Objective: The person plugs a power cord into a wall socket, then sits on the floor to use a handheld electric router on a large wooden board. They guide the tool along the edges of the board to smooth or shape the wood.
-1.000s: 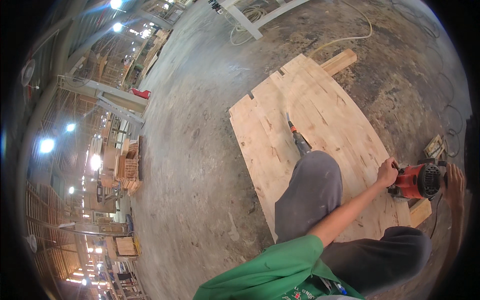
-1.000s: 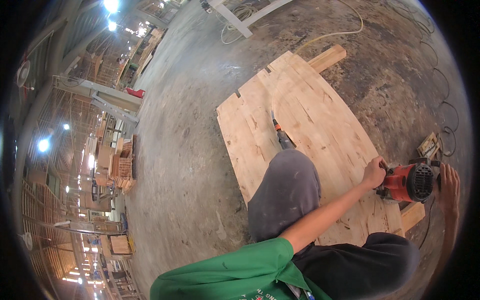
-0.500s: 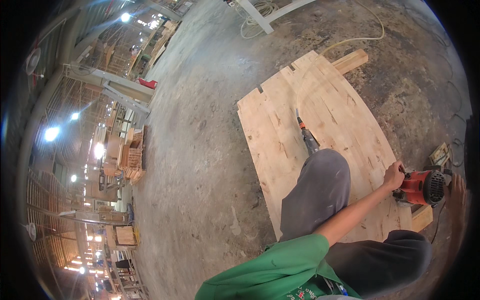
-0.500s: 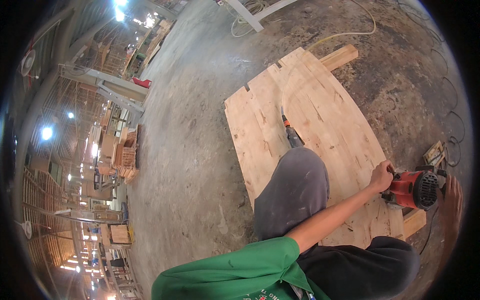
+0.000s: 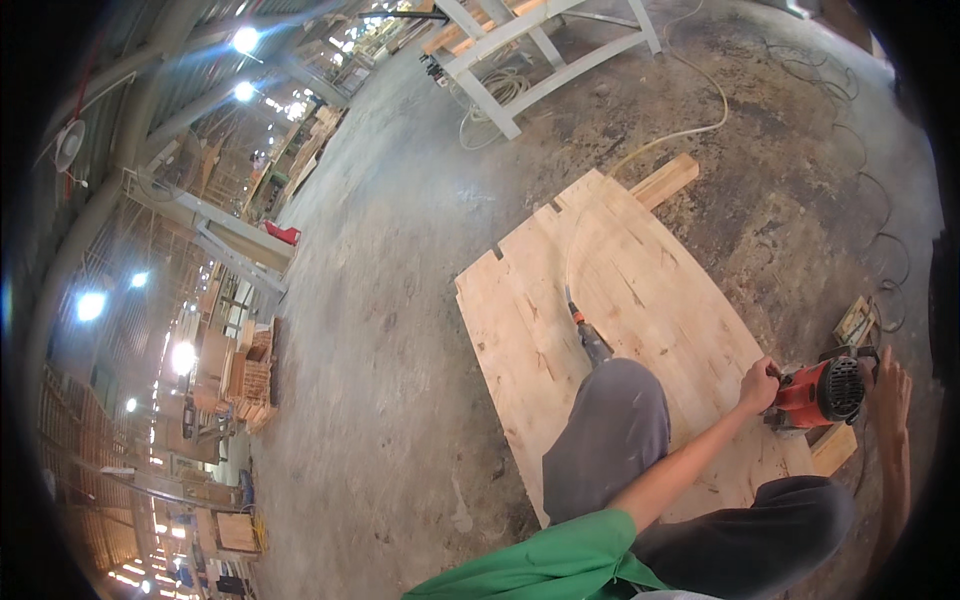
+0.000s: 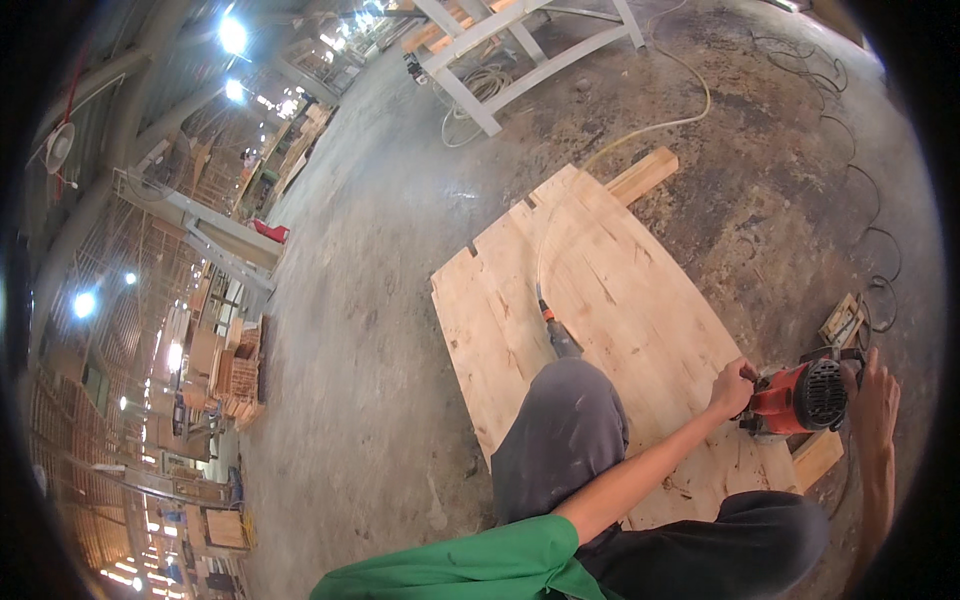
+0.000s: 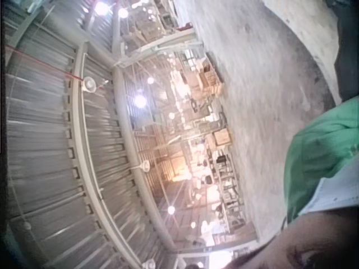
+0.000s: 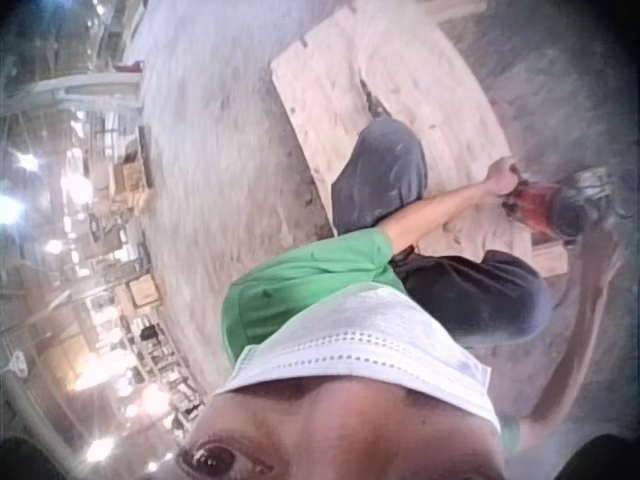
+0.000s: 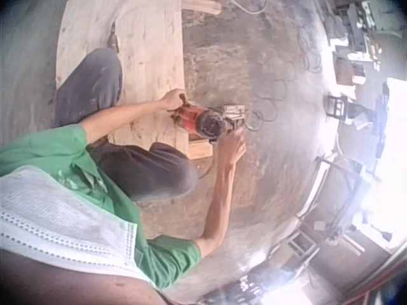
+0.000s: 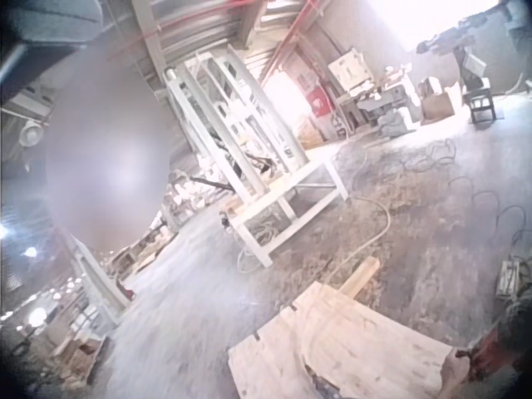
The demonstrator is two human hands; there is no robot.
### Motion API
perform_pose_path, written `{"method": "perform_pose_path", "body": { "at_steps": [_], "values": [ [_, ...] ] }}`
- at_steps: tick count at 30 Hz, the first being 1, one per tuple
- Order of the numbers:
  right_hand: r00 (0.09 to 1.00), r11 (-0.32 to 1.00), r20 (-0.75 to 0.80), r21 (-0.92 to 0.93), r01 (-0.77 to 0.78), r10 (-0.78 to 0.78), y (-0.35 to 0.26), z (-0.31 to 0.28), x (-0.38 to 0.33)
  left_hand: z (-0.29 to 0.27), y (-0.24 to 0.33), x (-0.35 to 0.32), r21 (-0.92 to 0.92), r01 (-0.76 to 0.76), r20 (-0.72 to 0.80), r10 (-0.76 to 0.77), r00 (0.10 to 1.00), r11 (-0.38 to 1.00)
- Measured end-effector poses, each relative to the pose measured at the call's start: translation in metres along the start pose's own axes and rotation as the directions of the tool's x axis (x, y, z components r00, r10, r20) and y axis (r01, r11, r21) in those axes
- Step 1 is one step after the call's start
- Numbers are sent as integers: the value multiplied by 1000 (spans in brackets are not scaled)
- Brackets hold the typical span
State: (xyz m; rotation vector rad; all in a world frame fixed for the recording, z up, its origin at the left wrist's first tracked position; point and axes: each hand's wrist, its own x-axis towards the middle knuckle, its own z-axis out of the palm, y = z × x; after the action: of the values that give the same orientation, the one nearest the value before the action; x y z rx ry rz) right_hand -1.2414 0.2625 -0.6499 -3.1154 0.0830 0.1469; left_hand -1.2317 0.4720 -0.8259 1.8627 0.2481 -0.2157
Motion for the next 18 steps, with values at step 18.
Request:
{"method": "perform_pose_path", "body": {
  "at_steps": [18],
  "values": [
    [958, 994, -267, -45, 95, -104, 15, 23, 5, 2, 3, -3, -4, -25, -9, 25, 1000, 1000]
  ]
}}
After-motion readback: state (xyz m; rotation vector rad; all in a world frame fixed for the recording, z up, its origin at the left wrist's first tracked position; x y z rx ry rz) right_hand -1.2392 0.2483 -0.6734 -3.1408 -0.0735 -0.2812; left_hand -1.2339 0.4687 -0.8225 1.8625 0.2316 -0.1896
